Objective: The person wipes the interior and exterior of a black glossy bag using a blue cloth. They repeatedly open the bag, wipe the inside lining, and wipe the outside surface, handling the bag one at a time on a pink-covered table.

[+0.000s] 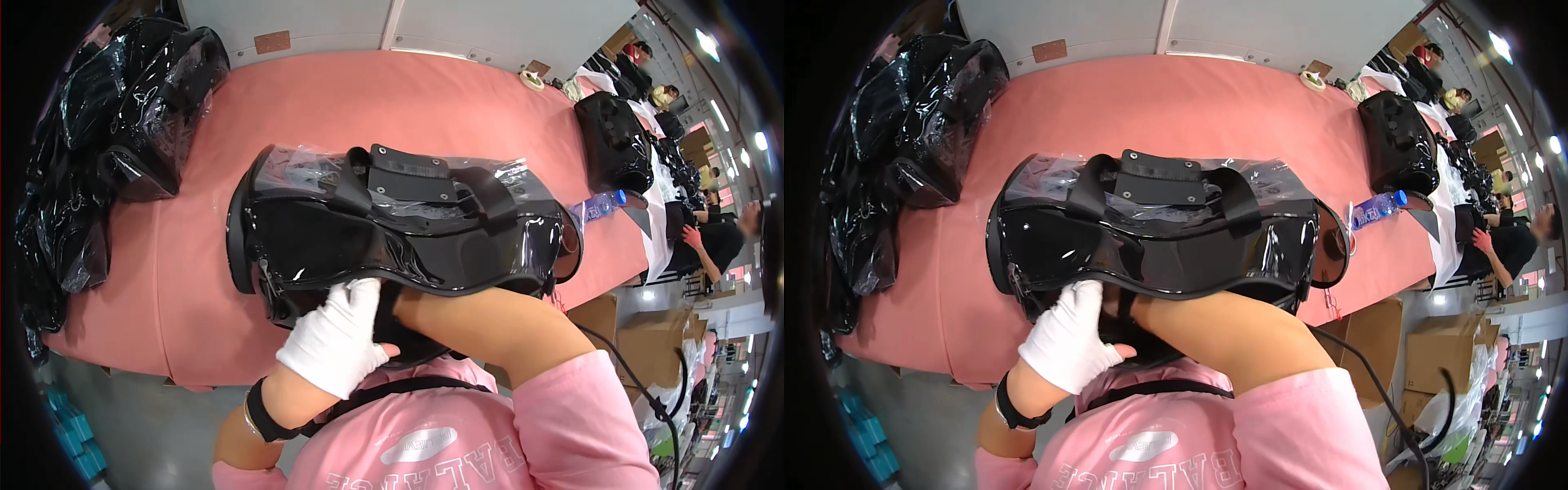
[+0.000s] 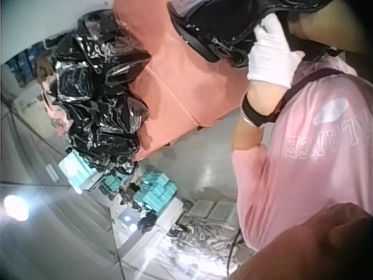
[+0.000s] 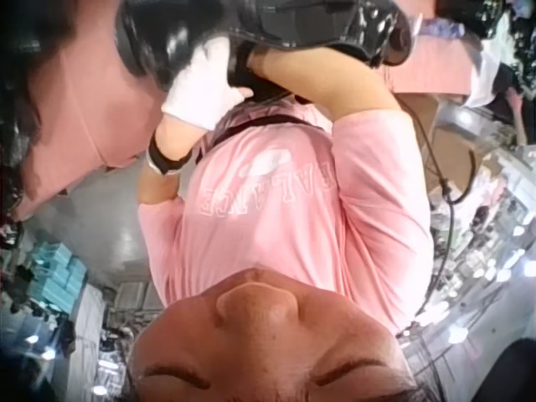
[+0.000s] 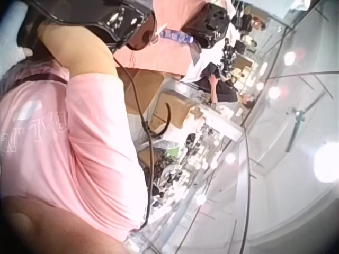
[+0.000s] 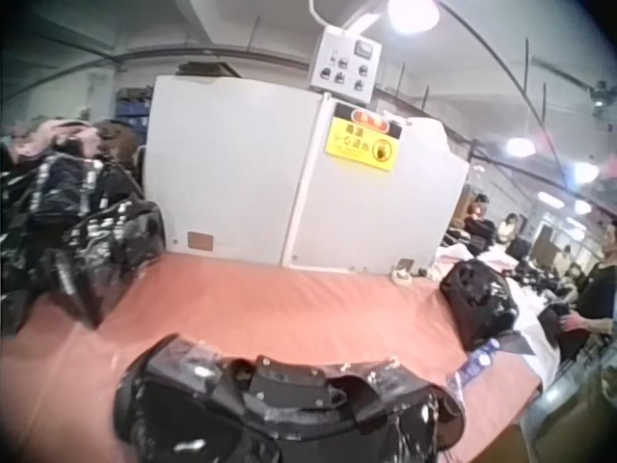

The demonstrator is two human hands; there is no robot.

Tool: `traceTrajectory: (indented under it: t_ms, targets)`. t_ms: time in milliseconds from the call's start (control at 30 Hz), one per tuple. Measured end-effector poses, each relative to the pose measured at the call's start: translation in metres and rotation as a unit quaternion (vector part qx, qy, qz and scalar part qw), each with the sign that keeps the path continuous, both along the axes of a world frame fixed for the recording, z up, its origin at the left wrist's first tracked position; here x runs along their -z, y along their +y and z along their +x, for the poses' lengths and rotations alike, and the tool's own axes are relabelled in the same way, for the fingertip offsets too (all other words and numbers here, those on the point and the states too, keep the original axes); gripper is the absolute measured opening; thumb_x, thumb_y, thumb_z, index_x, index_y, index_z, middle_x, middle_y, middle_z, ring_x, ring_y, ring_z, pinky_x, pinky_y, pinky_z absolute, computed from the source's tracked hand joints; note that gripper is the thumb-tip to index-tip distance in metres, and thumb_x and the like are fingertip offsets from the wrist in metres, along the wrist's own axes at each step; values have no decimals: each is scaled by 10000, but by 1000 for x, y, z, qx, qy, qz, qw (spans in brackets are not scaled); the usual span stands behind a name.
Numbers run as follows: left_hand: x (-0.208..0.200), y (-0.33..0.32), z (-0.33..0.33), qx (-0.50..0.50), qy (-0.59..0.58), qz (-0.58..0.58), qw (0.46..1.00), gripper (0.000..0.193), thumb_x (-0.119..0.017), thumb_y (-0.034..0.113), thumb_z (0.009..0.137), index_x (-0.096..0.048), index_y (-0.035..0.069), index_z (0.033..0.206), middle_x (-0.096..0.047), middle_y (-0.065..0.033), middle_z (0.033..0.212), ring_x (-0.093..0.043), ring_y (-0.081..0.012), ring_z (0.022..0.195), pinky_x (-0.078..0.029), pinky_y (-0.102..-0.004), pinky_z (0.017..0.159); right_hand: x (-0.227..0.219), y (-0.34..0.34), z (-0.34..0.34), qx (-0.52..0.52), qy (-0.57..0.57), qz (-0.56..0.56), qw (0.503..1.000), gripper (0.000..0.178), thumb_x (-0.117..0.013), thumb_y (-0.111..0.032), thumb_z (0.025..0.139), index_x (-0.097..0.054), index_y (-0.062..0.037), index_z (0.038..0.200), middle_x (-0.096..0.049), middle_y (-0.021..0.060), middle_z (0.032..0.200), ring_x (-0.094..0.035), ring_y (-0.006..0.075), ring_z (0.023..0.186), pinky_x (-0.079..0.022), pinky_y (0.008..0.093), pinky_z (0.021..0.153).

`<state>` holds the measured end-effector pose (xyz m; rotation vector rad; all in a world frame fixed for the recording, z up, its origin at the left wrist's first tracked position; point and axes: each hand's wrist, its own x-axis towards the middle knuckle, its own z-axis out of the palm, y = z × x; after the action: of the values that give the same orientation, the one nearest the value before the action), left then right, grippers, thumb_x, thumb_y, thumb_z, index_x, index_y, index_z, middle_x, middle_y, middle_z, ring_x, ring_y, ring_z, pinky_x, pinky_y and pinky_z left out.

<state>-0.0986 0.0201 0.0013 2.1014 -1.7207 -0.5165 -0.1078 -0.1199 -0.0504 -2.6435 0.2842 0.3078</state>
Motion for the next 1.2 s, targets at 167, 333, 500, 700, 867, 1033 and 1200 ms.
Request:
traceTrajectory:
  t_ms: [167,333,500,700,867,1033,1200]
  targets:
    - [0,-1,3,-17,-20,-33,999,739,-787,325,657,-397,1,1194,-504,-256,1074,-560,-434,913,-497,-468,733,-1,-14,1,15,23,3,1000,375,-613,-85,716,-582,9,1077,-632,204,966,-616,311,914,-490,390,785]
    - [1,-2,-2,-29,26,34,999,713,-775,339,675,-411,-4,1184,-519,-247,1045,-578,-429,862,-502,-468,709,3,-4,6,12,23,22,999,381,-615,-90,714,-583,1,1082,-633,199,967,-615,307,915,-489,388,785]
    - [3,0,-4,-2,27,14,1000,762,-770,289,686,-385,11,1282,-503,-257,1113,-567,-433,897,-502,-471,728,-7,-20,-11,14,60,26,998,387,-617,-95,711,-584,-6,1086,-634,193,968,-615,302,915,-489,385,785]
    - [17,1,1,1,18,-102,995,729,-712,196,742,-354,17,1351,-474,-281,1200,-550,-447,929,-494,-481,737,-35,-37,-65,-2,125,32,992,394,-619,-101,708,-585,-15,1091,-635,187,970,-615,297,915,-488,382,786]
    - [21,-6,-1,-37,4,-140,989,491,-628,148,813,-453,21,1254,-550,-229,922,-608,-356,631,-514,-426,548,-16,-20,-30,29,35,35,998,400,-620,-106,706,-586,-22,1095,-636,181,971,-615,293,916,-487,380,786]
    - [29,-5,2,-40,-25,-182,982,439,-638,83,760,-536,31,1184,-562,-188,880,-599,-339,618,-503,-406,550,0,-9,-19,23,43,61,997,406,-622,-111,703,-587,-29,1099,-636,176,972,-614,289,916,-487,378,786]
    - [20,6,18,24,-96,-197,975,381,-653,31,635,-649,74,1014,-589,-99,869,-581,-275,640,-491,-368,540,-22,-37,-50,2,130,56,990,412,-624,-116,701,-588,-37,1103,-637,170,973,-614,284,916,-486,375,787]
